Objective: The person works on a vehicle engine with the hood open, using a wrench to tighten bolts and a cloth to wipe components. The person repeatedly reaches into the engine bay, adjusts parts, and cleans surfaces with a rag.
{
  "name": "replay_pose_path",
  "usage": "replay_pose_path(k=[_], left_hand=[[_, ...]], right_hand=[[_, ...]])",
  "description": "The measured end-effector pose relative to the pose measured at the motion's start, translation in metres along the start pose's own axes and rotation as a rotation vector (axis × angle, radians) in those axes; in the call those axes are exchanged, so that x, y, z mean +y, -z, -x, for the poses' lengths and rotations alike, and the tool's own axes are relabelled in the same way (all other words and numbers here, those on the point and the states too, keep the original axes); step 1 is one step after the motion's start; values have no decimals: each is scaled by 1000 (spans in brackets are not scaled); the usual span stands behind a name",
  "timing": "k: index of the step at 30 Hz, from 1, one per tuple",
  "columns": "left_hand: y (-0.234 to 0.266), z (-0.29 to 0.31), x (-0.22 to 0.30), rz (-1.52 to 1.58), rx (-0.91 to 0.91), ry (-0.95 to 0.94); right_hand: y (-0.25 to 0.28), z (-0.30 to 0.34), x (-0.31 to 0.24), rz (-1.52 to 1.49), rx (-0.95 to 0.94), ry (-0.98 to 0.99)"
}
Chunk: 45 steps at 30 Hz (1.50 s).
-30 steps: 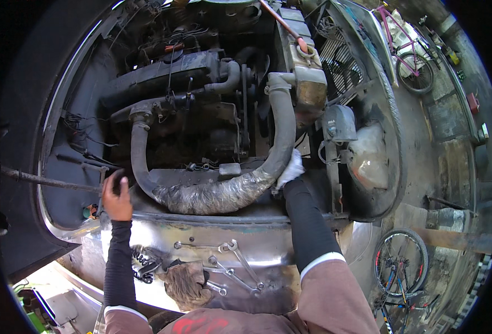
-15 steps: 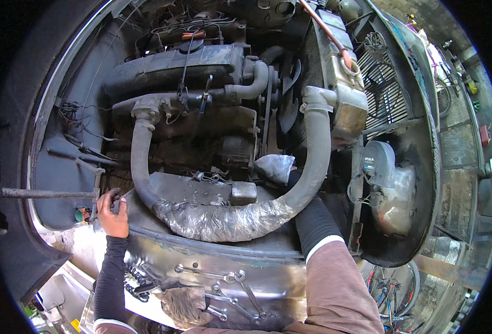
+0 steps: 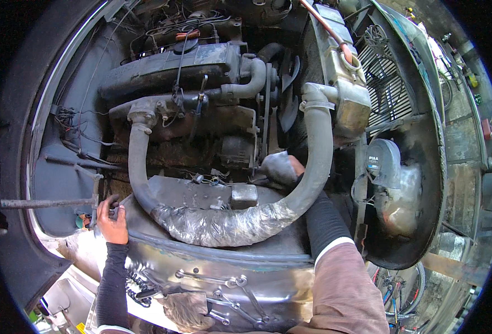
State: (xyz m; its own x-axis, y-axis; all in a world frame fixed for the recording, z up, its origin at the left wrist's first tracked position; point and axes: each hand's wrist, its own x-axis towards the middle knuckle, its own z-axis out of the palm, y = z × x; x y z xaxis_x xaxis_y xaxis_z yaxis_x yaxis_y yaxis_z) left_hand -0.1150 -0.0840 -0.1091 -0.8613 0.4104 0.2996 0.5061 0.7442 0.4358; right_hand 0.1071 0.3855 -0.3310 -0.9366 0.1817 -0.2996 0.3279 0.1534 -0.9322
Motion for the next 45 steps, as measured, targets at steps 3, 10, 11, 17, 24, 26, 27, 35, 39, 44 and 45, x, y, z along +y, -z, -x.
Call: replay_pose_path(k=[3,10,11,17,24,26,27,35,39,44,45], left_hand=[[-13,-3,7,60,-9,16],[-3,-2,1,-17,-36,-10],[-2,-1,0,-18,-35,-11],[-19,-8,16,61,-44,40],[-23,-5,10,82,-38,-2],[-8,-3,7,46,-34,72],[0,1,6,32,-27,113],[-30,-7,13,103,-49,30],[-17,-5,6,42,-59,30],[-4,0,8,21,-34,51],[-6,-1,7,33,-40,56]], right_hand=[[35,13,-5,1127,12,365],[5,-7,28,393,-124,221],[3,-10,45,306,-141,190],[18,-9,107,-172,36,118],[55,28,84,179,189,-37],[39,18,39,821,17,37],[22,11,9,981,-44,55],[40,6,109,-48,-86,230],[9,-6,57,-113,-116,119],[-36,21,-64,849,212,-41],[-37,25,-63,812,264,-63]])
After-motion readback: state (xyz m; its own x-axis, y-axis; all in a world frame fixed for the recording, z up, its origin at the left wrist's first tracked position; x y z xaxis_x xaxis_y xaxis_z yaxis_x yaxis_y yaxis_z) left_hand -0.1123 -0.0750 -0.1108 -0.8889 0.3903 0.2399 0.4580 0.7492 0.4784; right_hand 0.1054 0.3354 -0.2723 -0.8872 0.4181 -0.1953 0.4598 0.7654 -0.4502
